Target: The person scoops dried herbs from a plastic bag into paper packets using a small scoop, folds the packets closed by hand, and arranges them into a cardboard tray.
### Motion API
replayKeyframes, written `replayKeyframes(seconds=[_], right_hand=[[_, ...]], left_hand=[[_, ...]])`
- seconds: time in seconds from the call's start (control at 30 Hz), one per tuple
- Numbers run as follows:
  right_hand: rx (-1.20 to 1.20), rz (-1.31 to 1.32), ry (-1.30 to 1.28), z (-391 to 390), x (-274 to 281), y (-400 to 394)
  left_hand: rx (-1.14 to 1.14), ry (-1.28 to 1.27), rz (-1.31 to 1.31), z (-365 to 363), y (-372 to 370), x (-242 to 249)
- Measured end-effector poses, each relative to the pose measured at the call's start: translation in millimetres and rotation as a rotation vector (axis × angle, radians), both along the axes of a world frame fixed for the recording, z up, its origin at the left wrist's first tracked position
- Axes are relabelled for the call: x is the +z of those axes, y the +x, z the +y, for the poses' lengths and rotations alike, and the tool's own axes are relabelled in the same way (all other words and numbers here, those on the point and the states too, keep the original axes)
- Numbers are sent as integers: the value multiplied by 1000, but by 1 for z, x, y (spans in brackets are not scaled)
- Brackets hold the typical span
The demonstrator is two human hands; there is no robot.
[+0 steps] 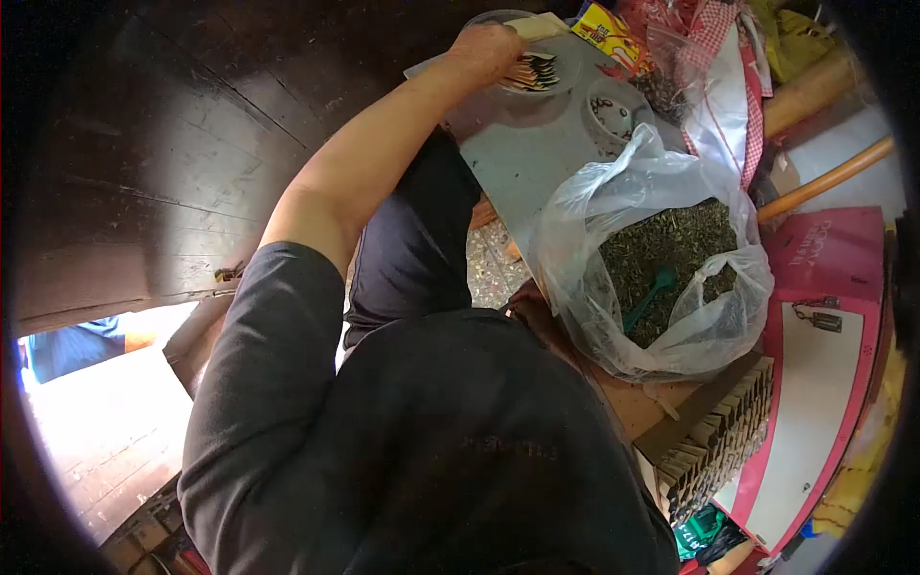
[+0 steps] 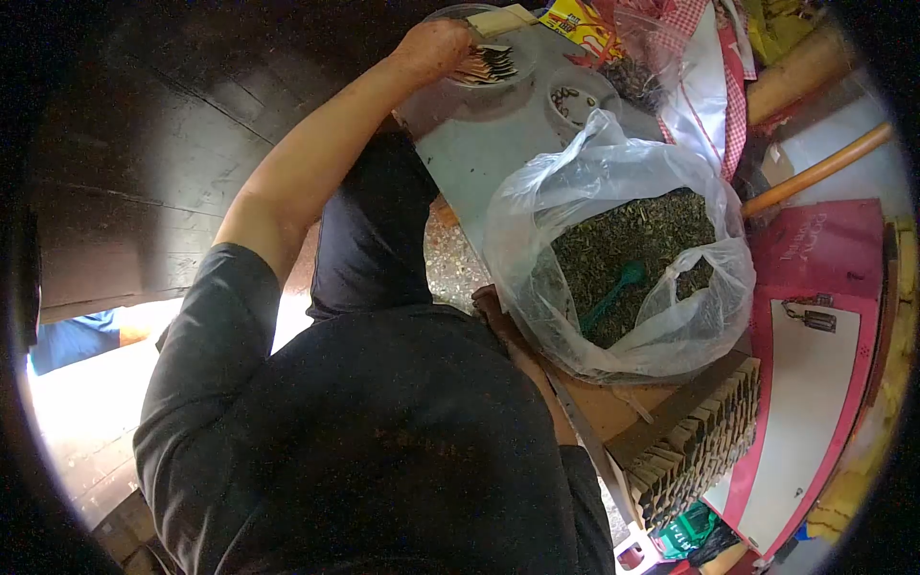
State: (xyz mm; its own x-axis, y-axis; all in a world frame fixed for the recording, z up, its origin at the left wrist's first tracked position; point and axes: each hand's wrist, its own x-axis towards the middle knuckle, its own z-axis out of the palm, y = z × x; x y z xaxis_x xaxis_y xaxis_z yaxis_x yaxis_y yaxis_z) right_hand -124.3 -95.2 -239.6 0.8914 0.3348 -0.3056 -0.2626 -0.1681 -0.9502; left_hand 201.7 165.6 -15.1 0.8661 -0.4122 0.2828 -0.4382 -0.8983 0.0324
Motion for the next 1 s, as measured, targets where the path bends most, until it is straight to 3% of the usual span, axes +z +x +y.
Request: replayKeyframes(seconds=[0.13,0.17,0.23,0.27,0.3,0.37,0.4,0.53,0.63,0.67,0.73,0.8,0.87,0.93,1.0], right_hand=[[-30,-40,142,1,21,-1],[-11,23,11,0,33,-3],[7,89,-119,0,60,-8],[58,-19,-190,0,71,-10],[109,-127,-260,1,75,-14],[130,-195,-186,-8,70,-29],[152,-269,-115,-14,70,-33],[261,-329,-206,-29,133,-50],[16,97,-184,-18,216,-69],[77,115,-333,-18,237,-67],[56,81,-571,-15,277,-48],[-15,110,-645,-18,299,-60],[442,-70,-658,-46,310,-44],[27,-314,-390,-40,330,-38],[-179,-637,-221,-37,339,-14]], left_hand=[[34,77,20,-10,-8,19],[30,76,17,-9,-3,16],[-69,-119,-197,1,8,4],[-72,-118,-196,1,0,14],[-47,-313,-194,2,-10,26],[-58,-645,-262,-1,-22,36],[-62,-643,-265,-2,-28,38],[-74,-858,-18,-14,-80,54],[-194,-1016,272,-27,-108,60],[-168,-1083,358,-35,-126,70],[-330,-1211,365,-47,-133,62],[-366,-1291,507,-56,-149,69],[-415,-1372,628,-67,-155,73],[-412,-1355,751,-78,-166,68],[-424,-1289,775,-84,-173,66]])
